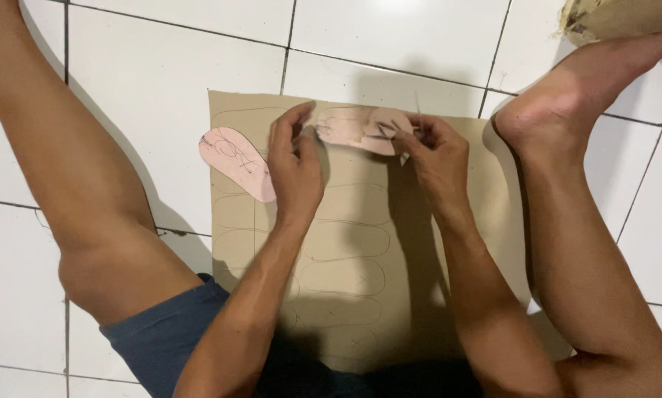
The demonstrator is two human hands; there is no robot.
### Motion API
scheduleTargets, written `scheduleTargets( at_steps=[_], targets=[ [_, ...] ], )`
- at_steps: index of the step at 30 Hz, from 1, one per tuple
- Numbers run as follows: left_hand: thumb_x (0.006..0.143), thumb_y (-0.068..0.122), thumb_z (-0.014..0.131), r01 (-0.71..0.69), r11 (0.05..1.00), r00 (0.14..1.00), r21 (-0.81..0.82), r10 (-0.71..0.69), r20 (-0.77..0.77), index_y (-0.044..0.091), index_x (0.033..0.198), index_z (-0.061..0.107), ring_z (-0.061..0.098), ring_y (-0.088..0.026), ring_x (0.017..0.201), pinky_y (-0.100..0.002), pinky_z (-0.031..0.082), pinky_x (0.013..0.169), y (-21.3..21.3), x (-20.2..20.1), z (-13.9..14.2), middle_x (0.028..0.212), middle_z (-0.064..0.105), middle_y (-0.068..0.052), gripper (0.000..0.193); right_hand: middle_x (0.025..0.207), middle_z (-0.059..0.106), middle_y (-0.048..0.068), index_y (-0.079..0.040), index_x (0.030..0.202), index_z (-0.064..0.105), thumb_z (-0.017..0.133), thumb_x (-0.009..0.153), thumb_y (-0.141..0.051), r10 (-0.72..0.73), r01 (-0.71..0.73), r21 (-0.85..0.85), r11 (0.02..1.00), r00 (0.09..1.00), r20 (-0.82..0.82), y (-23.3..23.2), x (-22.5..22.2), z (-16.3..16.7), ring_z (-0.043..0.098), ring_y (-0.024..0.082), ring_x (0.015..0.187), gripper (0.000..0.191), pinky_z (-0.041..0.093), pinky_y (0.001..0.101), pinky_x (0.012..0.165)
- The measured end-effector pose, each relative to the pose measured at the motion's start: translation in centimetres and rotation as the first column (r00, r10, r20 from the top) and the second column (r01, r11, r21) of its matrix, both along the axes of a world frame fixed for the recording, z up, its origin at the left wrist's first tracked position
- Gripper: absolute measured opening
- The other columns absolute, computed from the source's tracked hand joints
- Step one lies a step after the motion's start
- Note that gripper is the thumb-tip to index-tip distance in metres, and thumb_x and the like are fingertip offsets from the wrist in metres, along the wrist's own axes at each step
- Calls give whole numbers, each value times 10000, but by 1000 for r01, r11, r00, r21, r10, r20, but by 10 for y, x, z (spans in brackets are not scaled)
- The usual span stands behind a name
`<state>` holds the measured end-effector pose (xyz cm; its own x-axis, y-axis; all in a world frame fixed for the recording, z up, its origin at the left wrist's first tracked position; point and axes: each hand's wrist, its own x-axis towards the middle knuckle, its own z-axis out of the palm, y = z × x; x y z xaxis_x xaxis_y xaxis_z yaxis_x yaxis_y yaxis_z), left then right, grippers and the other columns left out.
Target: The person sits on a tiled floor with a cardboard pattern sheet marked with sole outlines. They hold pink sandal insole pieces, turn them over, and mark or trim them with a small hand tool, working one piece at a time and setting finished pieces aside.
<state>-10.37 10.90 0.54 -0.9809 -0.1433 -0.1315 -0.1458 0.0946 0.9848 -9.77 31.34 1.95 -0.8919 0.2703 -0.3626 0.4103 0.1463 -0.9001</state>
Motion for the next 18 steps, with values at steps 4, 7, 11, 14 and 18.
scheduleTargets(
  at_steps=[4,7,11,14,18],
  targets=[
    [989,200,671,100,733,944,-673,-284,-169,7,1402,584,408,-402,1387,-534,354,1104,-6,5,-2,1428,476,-216,463,1118,621,113,30,1288,666,826,888,-154,138,-55,411,910,975,-176,-1,2,-3,639,209,962,469,550,310,812],
    [999,229,684,75,678,945,-731,-283,-165,26,1397,594,391,-396,1439,-539,355,1127,-9,9,-10,1451,478,-201,456,1163,551,140,10,1323,654,836,886,-173,227,-85,557,826,955,-191,-11,13,-3,627,248,1005,508,555,339,834],
    [991,237,691,35,676,943,-736,-267,-200,24,1382,601,398,-379,1439,-530,356,1129,-7,9,-17,1451,485,-192,454,1180,551,112,-48,1314,664,785,904,-220,173,-75,539,839,976,-134,-20,18,2,646,222,991,461,581,322,771],
    [1014,226,685,39,691,952,-722,-244,-183,20,1398,601,409,-358,1454,-516,360,1151,-7,10,-16,1454,502,-166,444,1160,565,98,-66,1290,691,798,907,-236,177,-99,569,816,981,-84,-21,15,6,646,223,952,433,564,338,782],
    [999,220,685,40,686,954,-727,-243,-177,14,1386,597,416,-353,1442,-506,367,1134,-7,10,-13,1442,504,-174,447,1142,582,87,-72,1301,685,797,893,-237,172,-110,525,844,983,-70,-18,12,9,655,220,966,454,572,337,769]
  ],
)
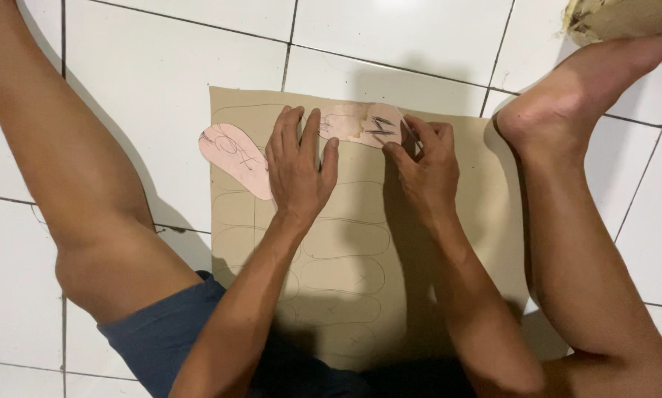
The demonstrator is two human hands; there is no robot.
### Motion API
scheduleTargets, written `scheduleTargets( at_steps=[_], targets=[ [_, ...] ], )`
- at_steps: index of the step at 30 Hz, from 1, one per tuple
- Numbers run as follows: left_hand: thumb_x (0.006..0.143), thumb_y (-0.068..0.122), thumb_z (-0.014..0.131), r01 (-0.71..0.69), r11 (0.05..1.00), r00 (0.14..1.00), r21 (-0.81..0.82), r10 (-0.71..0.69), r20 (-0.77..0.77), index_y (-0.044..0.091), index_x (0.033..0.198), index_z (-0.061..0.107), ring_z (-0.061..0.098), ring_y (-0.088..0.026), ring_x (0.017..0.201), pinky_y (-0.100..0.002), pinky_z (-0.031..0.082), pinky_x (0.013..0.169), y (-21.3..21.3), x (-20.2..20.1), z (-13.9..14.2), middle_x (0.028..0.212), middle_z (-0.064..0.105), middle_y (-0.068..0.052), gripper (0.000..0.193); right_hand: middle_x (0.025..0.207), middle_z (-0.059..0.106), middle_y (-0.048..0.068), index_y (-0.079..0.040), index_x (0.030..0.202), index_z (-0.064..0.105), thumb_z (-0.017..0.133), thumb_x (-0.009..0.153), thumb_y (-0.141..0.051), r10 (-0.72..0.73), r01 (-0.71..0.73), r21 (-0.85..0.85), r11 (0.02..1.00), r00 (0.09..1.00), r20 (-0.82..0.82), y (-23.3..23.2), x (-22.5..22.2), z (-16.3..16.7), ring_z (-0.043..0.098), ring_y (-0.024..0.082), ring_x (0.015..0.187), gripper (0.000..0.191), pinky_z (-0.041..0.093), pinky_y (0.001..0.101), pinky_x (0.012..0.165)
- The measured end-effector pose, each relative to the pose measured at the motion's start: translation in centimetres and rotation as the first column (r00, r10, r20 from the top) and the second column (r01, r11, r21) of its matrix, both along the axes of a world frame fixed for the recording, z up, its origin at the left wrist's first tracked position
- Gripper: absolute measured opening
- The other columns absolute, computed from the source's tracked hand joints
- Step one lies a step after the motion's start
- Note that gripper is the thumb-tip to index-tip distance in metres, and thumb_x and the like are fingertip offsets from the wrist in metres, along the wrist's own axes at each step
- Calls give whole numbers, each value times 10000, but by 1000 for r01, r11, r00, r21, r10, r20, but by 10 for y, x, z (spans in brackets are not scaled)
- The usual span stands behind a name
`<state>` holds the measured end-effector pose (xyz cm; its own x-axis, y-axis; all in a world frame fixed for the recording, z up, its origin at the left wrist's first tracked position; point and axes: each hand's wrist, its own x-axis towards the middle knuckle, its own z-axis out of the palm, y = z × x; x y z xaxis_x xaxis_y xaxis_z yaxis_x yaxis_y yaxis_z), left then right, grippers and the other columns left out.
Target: The person sits on a tiled floor with a cardboard pattern sheet marked with sole outlines. They hold pink sandal insole pieces, turn them over, and mark or trim them with a small hand tool, working one piece at a time and setting finished pieces aside.
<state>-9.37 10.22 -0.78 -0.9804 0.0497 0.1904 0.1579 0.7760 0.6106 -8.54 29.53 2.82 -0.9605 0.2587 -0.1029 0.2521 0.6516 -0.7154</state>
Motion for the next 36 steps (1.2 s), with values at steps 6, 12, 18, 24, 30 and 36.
scheduleTargets(
  at_steps=[6,12,18,24,30,36],
  targets=[
    [1001,224,661,6,1000,1000,-20,-7,-21,12,1417,570,401,-359,1438,-516,353,1134,1,1,0,1450,488,-186,476,1168,597,87,-67,1338,656,793,915,-249,38,-36,35,999,997,-62,0,2,-1,676,215,1027,480,574,335,842],
    [1001,234,625,46,993,999,-112,-48,-15,37,1443,565,379,-401,1413,-533,327,1123,1,3,5,1442,468,-219,488,1173,583,91,-103,1373,633,762,904,-274,32,-35,52,998,999,44,-1,10,4,660,232,914,515,560,377,796],
    [972,255,642,130,942,990,-311,-141,-12,-33,1412,550,415,-409,1375,-529,318,1152,-2,12,31,1418,499,-253,534,1194,564,130,-125,1383,617,723,940,-259,132,-125,177,976,991,-26,0,24,9,649,315,1013,475,549,427,824],
    [907,314,647,279,859,958,-430,-278,66,-165,1325,541,437,-399,1349,-503,310,1159,-5,80,65,1414,509,-285,645,1262,538,167,-130,1394,592,688,920,-223,99,-110,172,979,993,67,-3,87,22,647,364,998,493,544,460,835],
    [895,271,646,410,818,912,-404,-360,197,-158,1334,543,457,-381,1321,-489,353,1107,-25,166,79,1434,505,-276,623,1293,496,213,-120,1345,584,804,828,-305,155,-168,219,961,985,77,-18,146,32,619,421,1090,592,544,481,833],
    [891,238,647,425,863,896,-272,-358,264,-106,1366,518,434,-394,1358,-490,361,1080,-47,192,80,1460,484,-275,601,1316,468,206,-115,1343,556,835,771,-340,198,-242,211,947,958,209,-35,157,50,639,393,1045,675,566,466,815]
  ],
)
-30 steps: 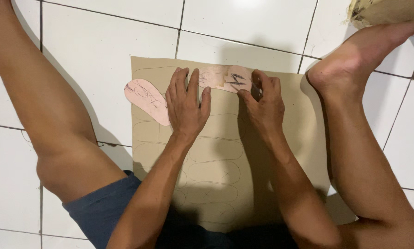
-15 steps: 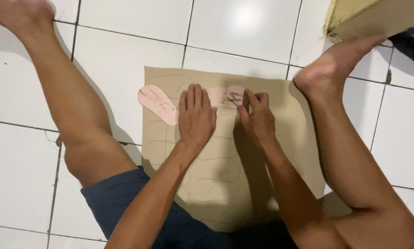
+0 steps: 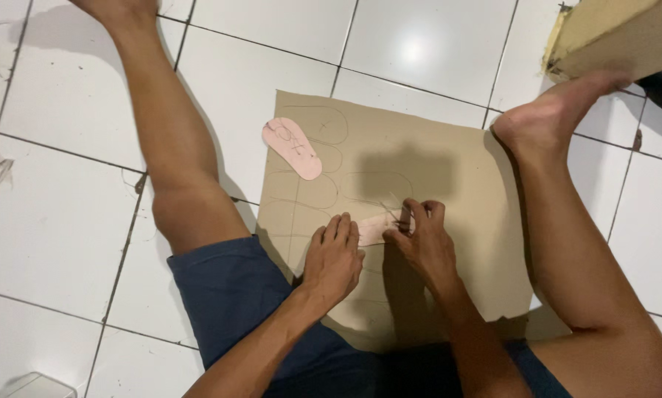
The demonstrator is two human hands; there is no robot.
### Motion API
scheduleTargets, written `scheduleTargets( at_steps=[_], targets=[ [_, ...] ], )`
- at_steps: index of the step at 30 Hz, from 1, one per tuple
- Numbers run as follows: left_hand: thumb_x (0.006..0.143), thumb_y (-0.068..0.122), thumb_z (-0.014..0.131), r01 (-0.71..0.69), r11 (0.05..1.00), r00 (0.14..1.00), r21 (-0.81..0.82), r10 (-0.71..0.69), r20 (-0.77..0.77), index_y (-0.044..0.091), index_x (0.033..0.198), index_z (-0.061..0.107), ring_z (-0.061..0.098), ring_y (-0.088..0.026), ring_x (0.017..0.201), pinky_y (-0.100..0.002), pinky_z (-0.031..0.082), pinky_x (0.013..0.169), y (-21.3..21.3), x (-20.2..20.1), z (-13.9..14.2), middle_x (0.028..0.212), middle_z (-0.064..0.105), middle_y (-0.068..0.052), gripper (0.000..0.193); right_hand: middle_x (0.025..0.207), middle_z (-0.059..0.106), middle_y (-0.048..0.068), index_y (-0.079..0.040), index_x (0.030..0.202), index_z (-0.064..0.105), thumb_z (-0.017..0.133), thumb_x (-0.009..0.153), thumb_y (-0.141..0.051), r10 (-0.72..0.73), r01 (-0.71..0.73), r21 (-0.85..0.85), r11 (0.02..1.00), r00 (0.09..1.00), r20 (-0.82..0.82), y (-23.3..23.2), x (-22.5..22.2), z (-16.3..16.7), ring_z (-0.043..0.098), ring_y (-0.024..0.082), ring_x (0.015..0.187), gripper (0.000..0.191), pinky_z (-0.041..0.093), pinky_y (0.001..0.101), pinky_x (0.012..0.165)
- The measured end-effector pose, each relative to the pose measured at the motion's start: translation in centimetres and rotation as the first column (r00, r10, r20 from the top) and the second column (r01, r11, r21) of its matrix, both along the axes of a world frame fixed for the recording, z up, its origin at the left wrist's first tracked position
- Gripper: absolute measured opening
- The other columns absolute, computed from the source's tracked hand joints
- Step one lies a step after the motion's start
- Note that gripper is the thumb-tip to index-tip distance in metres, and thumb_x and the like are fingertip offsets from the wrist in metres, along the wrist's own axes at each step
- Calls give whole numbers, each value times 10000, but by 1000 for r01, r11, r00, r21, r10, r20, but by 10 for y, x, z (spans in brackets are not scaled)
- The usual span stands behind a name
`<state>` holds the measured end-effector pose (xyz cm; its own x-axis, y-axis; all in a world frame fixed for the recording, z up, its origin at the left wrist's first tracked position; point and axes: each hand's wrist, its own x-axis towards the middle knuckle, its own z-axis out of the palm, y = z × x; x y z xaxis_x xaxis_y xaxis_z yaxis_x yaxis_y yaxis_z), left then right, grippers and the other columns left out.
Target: The person sits on a tiled floor with a cardboard pattern sheet marked with sole outlines. They hold pink sandal insole pieces, turn them over, and mark or trim them with a small hand tool, working one piece at a time and setting finished pieces aside.
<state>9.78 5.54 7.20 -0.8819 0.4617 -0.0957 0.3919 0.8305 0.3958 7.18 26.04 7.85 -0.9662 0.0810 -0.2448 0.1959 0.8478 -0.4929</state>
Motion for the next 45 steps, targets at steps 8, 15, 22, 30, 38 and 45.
scheduleTargets(
  at_steps=[8,15,22,30,38,45],
  targets=[
    [879,210,634,5,991,999,134,-11,49,-89,1428,471,374,-409,1418,-506,314,1130,-16,20,0,1504,433,-279,646,1302,493,169,-99,1219,603,856,794,-325,38,-39,55,998,999,20,-6,20,7,663,367,1014,544,561,454,799],
    [913,246,650,-258,953,959,161,232,165,-33,1434,503,382,-449,1391,-536,333,1116,-44,23,-5,1497,425,-303,609,1249,506,182,-47,1247,584,868,797,-330,-114,110,67,992,992,57,8,25,0,673,345,966,603,582,439,793],
    [929,271,671,-396,879,912,263,345,223,-35,1421,536,397,-477,1366,-547,372,1091,-53,22,-5,1477,425,-336,595,1252,538,183,-38,1324,553,808,844,-367,-218,220,11,976,972,-83,36,30,1,720,270,882,635,635,383,784],
    [942,294,665,-515,795,845,322,406,348,28,1393,580,488,-399,1307,-450,429,1071,-45,22,16,1425,510,-226,530,1234,500,193,-60,1295,557,879,763,-287,-68,68,-2,998,996,57,18,42,15,655,342,1000,661,568,455,835],
    [956,234,689,-466,766,879,443,340,335,33,1323,640,589,-364,1238,-411,465,1052,-33,30,16,1328,611,-197,421,1268,473,196,-30,1238,547,853,790,-212,-52,54,-72,996,998,20,19,44,6,665,342,1003,572,547,444,875],
    [963,177,675,-653,568,745,500,367,557,42,1361,617,643,-244,1153,-352,549,943,-37,22,-14,1285,638,-148,424,1162,548,163,-10,1248,636,822,820,-174,-114,121,-136,983,992,63,18,38,0,670,305,946,495,557,414,810]
  ],
)
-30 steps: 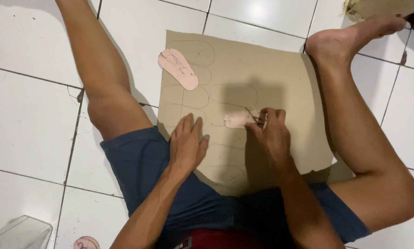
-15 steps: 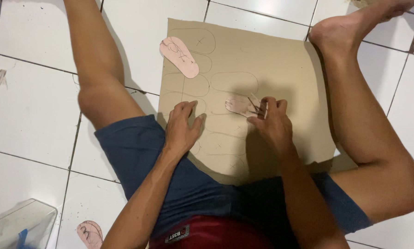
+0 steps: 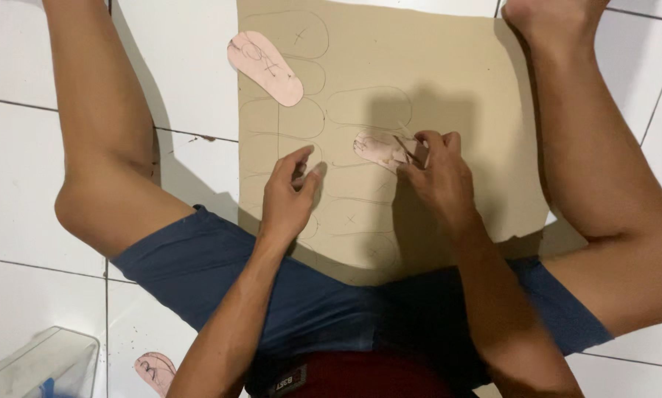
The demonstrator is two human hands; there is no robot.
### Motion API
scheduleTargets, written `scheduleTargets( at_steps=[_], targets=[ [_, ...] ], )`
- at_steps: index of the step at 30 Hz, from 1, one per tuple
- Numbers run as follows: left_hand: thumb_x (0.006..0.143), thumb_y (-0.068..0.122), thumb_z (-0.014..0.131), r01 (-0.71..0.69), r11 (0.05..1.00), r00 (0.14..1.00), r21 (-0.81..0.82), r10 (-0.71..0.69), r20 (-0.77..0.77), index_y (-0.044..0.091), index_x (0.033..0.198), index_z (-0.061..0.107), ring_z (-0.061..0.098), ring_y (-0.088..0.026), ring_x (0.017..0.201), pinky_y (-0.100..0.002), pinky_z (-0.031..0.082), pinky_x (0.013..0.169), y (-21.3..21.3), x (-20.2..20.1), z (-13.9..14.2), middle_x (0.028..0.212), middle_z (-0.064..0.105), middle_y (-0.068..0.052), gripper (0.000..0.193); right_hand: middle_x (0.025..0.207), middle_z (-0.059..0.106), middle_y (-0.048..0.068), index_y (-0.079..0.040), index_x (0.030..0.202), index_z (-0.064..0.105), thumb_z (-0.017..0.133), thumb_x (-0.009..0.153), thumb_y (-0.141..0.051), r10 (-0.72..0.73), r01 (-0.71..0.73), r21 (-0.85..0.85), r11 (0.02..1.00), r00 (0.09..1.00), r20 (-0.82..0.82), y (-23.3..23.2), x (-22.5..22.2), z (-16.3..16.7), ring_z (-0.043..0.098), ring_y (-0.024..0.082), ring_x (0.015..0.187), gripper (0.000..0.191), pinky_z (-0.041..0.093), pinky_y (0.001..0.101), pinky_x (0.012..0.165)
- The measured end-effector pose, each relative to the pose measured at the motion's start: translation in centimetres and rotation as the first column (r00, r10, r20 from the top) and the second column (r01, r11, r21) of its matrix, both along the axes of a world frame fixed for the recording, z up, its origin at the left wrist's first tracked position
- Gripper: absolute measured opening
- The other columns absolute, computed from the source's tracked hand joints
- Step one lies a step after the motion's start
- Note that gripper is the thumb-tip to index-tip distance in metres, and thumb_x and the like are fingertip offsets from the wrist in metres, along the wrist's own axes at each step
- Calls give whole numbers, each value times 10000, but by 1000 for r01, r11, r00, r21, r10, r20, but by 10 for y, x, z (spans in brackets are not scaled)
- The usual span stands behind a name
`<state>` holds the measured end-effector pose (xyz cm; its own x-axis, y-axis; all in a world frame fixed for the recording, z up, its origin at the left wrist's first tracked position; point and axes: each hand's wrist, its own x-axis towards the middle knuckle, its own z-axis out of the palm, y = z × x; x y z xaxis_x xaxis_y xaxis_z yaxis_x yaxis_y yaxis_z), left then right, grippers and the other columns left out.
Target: The person sits on a tiled floor with a cardboard pattern sheet marked with sole outlines. They hold pink sandal insole pieces, turn them over, and mark or trim them with a small hand tool, working one piece at a time and setting finished pieces aside.
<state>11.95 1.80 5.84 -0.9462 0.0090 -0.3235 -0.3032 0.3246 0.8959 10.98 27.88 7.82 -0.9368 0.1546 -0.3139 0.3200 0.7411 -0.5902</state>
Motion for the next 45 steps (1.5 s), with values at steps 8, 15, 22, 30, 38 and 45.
scheduleTargets(
  at_steps=[8,15,22,30,38,45],
  targets=[
    [962,102,685,23,923,998,385,-42,40,50,1395,547,622,-133,1095,-282,555,884,22,3,-4,1199,667,-78,457,928,693,43,14,1165,739,737,961,-99,-110,248,-658,711,964,244,6,1,-16,577,104,780,233,426,243,646],
    [979,23,670,29,984,909,-177,-99,-404,83,1275,711,655,-263,1130,-372,541,963,32,2,16,1223,685,-106,305,896,717,-20,-32,1147,744,676,1019,-229,-132,251,-815,523,968,214,7,5,-25,636,30,767,245,482,178,633],
    [875,62,703,165,839,841,-518,-394,-370,39,1339,659,491,-416,1311,-502,394,1098,32,4,1,1381,544,-253,466,850,651,33,33,1094,709,724,957,-116,-162,269,-666,696,962,219,-6,2,-18,562,71,712,203,445,228,624],
    [868,198,772,40,884,947,-465,-182,-264,29,1354,606,303,-431,1442,-562,261,1160,19,-12,-16,1504,386,-257,541,908,755,82,23,1282,598,785,870,-112,-240,266,-413,871,964,115,-26,-18,-19,651,80,735,473,501,231,630],
    [917,199,754,24,895,953,-446,-155,-261,109,1313,655,320,-422,1461,-551,279,1171,19,-14,-25,1512,397,-221,418,926,769,79,5,1237,558,786,890,-140,-181,167,-451,877,983,14,-31,-18,-37,681,93,790,440,521,243,680],
    [912,187,748,23,892,959,-452,-148,-243,117,1305,647,320,-421,1463,-558,283,1165,21,-17,-26,1508,404,-217,412,876,762,81,-13,1282,572,793,902,-185,-130,144,-285,948,989,68,-32,-24,-29,689,107,768,472,531,253,671]
  ],
)
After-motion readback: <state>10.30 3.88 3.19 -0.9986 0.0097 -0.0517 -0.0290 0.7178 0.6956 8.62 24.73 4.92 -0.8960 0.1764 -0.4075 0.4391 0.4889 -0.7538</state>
